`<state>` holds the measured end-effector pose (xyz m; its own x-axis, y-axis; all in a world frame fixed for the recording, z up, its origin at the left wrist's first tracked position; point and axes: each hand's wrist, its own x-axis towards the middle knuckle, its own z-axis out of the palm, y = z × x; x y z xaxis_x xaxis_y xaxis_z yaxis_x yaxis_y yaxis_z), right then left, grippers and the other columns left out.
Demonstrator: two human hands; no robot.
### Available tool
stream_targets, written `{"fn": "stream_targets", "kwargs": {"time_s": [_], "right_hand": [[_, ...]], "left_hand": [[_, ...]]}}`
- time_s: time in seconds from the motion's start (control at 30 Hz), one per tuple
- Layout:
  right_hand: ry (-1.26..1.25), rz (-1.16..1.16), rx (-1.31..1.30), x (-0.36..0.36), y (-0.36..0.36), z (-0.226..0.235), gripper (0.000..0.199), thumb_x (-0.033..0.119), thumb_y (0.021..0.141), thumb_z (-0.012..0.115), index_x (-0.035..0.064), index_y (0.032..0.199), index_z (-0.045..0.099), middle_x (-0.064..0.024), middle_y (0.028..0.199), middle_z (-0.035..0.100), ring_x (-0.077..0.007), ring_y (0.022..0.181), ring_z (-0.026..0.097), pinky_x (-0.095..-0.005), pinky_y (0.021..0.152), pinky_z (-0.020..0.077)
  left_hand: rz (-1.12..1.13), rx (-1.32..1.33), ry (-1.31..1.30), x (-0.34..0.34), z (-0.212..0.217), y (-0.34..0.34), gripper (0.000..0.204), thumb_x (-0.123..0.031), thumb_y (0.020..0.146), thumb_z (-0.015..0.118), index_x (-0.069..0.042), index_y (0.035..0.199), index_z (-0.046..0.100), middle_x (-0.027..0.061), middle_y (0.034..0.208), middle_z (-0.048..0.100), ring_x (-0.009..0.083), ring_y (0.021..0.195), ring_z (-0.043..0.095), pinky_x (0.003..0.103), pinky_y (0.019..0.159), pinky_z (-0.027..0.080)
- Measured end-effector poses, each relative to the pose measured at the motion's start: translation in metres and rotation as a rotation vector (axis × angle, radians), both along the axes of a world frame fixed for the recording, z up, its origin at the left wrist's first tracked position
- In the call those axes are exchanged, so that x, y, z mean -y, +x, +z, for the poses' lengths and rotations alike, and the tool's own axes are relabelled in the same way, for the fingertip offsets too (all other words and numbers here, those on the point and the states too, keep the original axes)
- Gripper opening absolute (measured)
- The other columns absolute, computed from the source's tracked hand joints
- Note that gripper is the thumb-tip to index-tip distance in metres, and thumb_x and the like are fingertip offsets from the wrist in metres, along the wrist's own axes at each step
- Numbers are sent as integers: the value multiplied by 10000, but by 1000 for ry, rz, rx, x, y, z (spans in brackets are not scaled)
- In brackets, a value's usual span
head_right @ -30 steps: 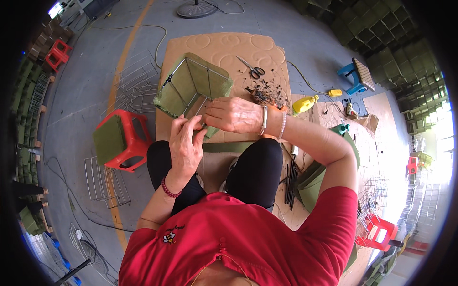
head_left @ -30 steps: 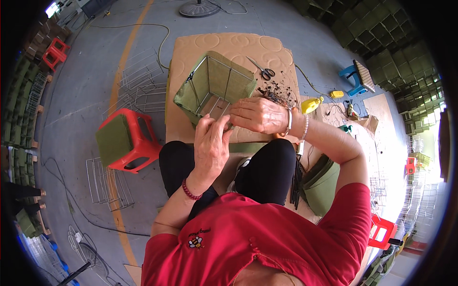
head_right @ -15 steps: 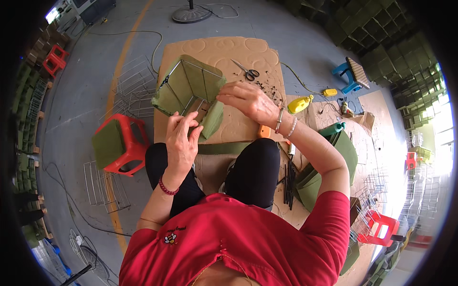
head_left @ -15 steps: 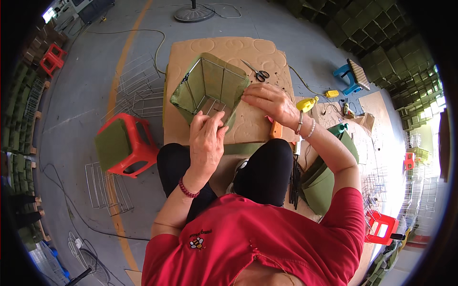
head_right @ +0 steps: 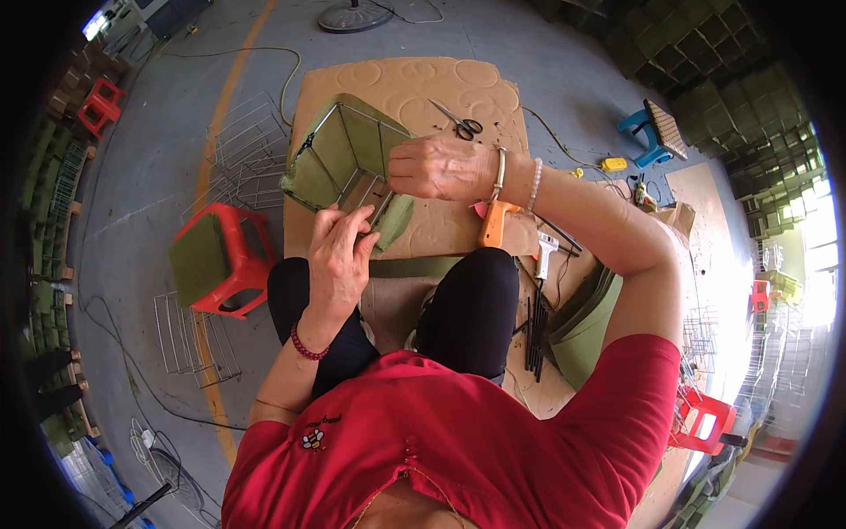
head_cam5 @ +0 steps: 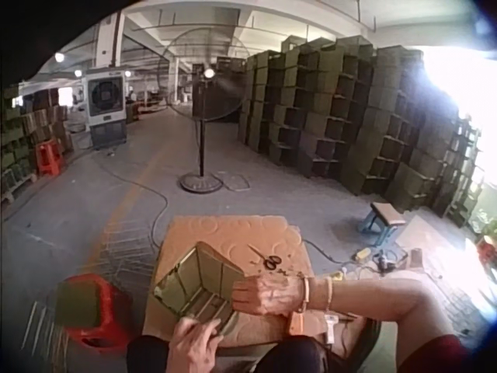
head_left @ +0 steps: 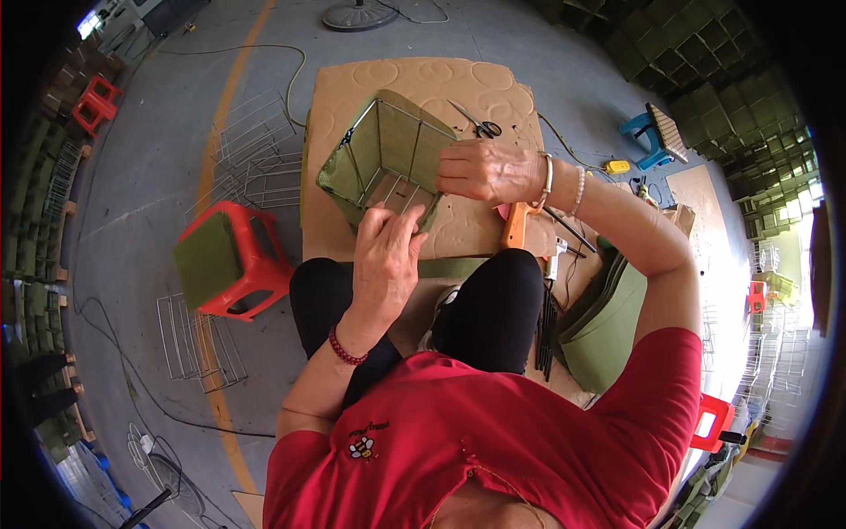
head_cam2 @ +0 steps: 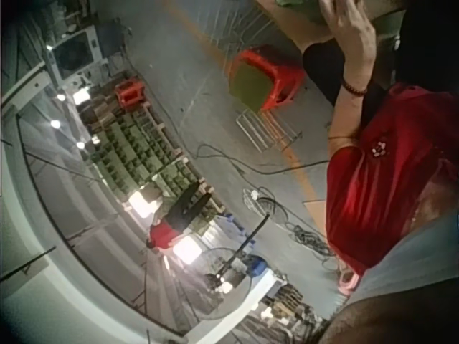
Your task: Assembling a fabric-covered wire frame container using a hot glue gun.
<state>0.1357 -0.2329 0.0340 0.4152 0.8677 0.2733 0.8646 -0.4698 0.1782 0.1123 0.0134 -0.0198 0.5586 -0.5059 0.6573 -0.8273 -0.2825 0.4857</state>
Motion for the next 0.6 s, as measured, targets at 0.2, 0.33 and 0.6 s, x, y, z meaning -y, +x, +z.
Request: {"fn": "stream_targets", "kwargs": {"time_s": [0.2,0.33,0.6], "right_hand": [[192,-51,8,-2,-17,14,279,104,756,655,-14,1008,640,-134,978,630,-275,949,624,-361,783,542],[281,-231,28,-8,-40,4,390,77,763,639,-8,1143,623,-128,1081,631,-260,1051,624,-356,769,576],[46,-130,106,-11,-19,-15,184,140,722,621,33,867,586,-53,825,510,-202,806,572,-315,678,528]], "left_hand": [[16,-9,-35,-2,1,4,434,41,756,741,-24,1167,618,62,816,613,255,827,565,437,938,503],[-1,-12,-37,-3,1,4,462,34,747,752,-29,1184,615,58,820,621,252,829,570,443,941,503],[-30,-69,-25,-1,5,2,479,27,711,777,-30,1166,638,58,798,642,249,824,581,438,936,522]]}}
